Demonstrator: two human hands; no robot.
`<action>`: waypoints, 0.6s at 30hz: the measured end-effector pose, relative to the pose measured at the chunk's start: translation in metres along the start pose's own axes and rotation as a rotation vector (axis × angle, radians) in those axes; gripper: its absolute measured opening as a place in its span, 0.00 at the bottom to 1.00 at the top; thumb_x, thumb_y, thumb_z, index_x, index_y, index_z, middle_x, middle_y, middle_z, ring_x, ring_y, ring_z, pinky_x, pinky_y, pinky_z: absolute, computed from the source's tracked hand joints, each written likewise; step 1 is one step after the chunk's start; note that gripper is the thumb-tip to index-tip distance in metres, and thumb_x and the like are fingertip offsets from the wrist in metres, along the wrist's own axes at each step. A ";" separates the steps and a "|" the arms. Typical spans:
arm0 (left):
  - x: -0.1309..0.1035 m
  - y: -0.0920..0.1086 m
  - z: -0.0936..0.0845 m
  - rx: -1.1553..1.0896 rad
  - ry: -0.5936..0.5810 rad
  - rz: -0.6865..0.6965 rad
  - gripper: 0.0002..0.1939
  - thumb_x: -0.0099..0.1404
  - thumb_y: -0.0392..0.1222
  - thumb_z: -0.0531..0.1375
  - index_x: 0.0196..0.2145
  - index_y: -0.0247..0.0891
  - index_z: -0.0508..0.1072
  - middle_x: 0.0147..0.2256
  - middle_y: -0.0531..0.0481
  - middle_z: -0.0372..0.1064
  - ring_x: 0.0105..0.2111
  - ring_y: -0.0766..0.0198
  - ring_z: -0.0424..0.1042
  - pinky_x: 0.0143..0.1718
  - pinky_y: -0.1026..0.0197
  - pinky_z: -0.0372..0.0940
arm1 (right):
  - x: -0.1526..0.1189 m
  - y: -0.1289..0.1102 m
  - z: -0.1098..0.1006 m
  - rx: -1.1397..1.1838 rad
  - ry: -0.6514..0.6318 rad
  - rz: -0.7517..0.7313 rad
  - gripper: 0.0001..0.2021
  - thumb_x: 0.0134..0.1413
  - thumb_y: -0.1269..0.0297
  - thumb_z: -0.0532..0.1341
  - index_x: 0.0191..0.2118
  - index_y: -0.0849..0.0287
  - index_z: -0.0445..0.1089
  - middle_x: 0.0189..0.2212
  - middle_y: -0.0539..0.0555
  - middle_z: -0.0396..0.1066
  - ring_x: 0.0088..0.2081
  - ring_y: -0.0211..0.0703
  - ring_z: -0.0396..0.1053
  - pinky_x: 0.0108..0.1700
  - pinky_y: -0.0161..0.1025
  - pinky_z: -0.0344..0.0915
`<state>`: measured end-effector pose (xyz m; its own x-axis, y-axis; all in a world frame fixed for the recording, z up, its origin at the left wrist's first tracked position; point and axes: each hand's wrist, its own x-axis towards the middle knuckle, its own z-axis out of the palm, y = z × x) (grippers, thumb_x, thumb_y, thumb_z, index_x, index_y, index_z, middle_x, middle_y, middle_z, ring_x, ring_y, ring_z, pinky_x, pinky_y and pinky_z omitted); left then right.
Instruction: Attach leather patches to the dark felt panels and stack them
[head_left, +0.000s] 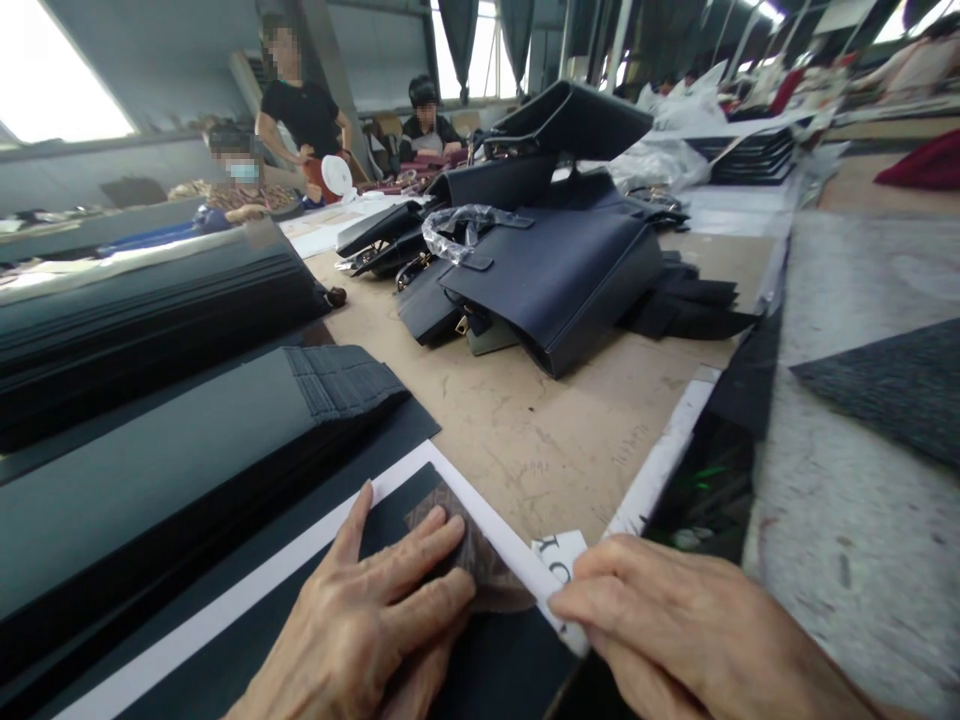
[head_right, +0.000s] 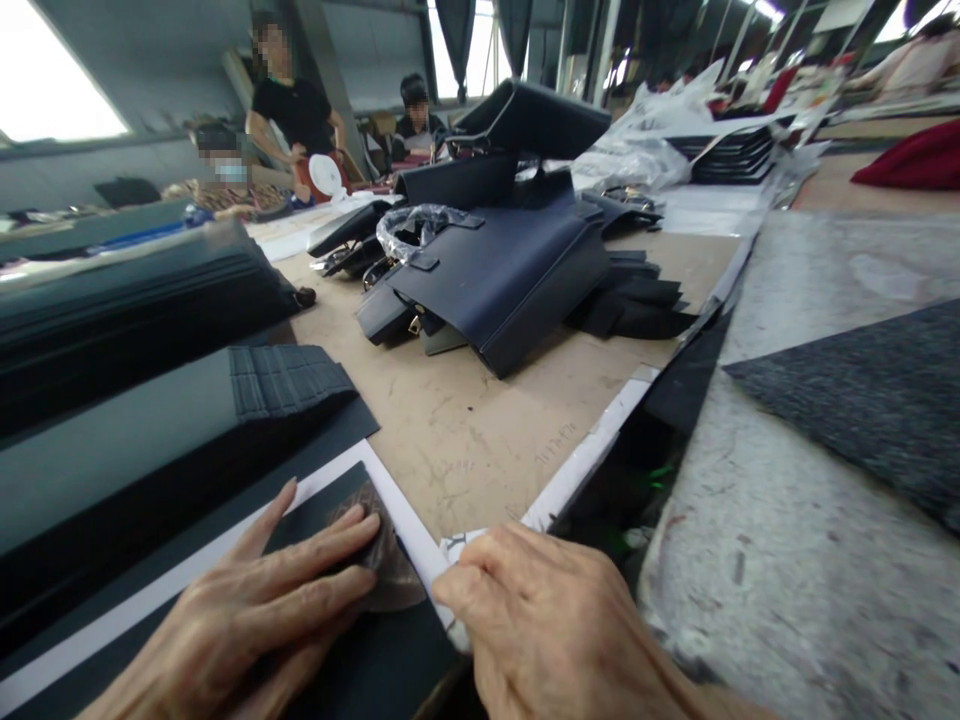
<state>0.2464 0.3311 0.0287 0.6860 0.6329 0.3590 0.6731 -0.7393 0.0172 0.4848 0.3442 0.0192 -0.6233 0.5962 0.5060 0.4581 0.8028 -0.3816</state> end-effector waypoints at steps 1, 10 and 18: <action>-0.001 -0.001 0.000 0.020 -0.008 0.016 0.15 0.60 0.30 0.51 0.45 0.38 0.65 0.48 0.47 0.66 0.53 0.65 0.61 0.61 0.48 0.33 | 0.001 0.000 0.000 -0.021 0.028 -0.012 0.15 0.54 0.79 0.47 0.39 0.61 0.68 0.32 0.52 0.66 0.33 0.36 0.65 0.37 0.31 0.65; -0.007 -0.003 0.001 0.077 -0.010 0.062 0.17 0.60 0.35 0.55 0.48 0.36 0.65 0.51 0.41 0.63 0.54 0.56 0.60 0.59 0.40 0.35 | 0.001 0.004 0.014 -0.207 0.090 -0.012 0.13 0.59 0.60 0.51 0.41 0.59 0.69 0.32 0.57 0.66 0.34 0.42 0.66 0.36 0.33 0.67; -0.008 0.001 0.009 0.078 -0.067 -0.104 0.26 0.64 0.58 0.49 0.55 0.44 0.59 0.50 0.47 0.64 0.54 0.56 0.60 0.58 0.39 0.24 | 0.002 0.005 0.016 -0.154 0.068 -0.026 0.14 0.60 0.57 0.50 0.39 0.59 0.70 0.31 0.57 0.66 0.34 0.42 0.65 0.37 0.34 0.66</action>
<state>0.2443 0.3270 0.0172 0.6264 0.7213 0.2956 0.7593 -0.6503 -0.0222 0.4756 0.3496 0.0062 -0.5940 0.5700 0.5676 0.5372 0.8063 -0.2476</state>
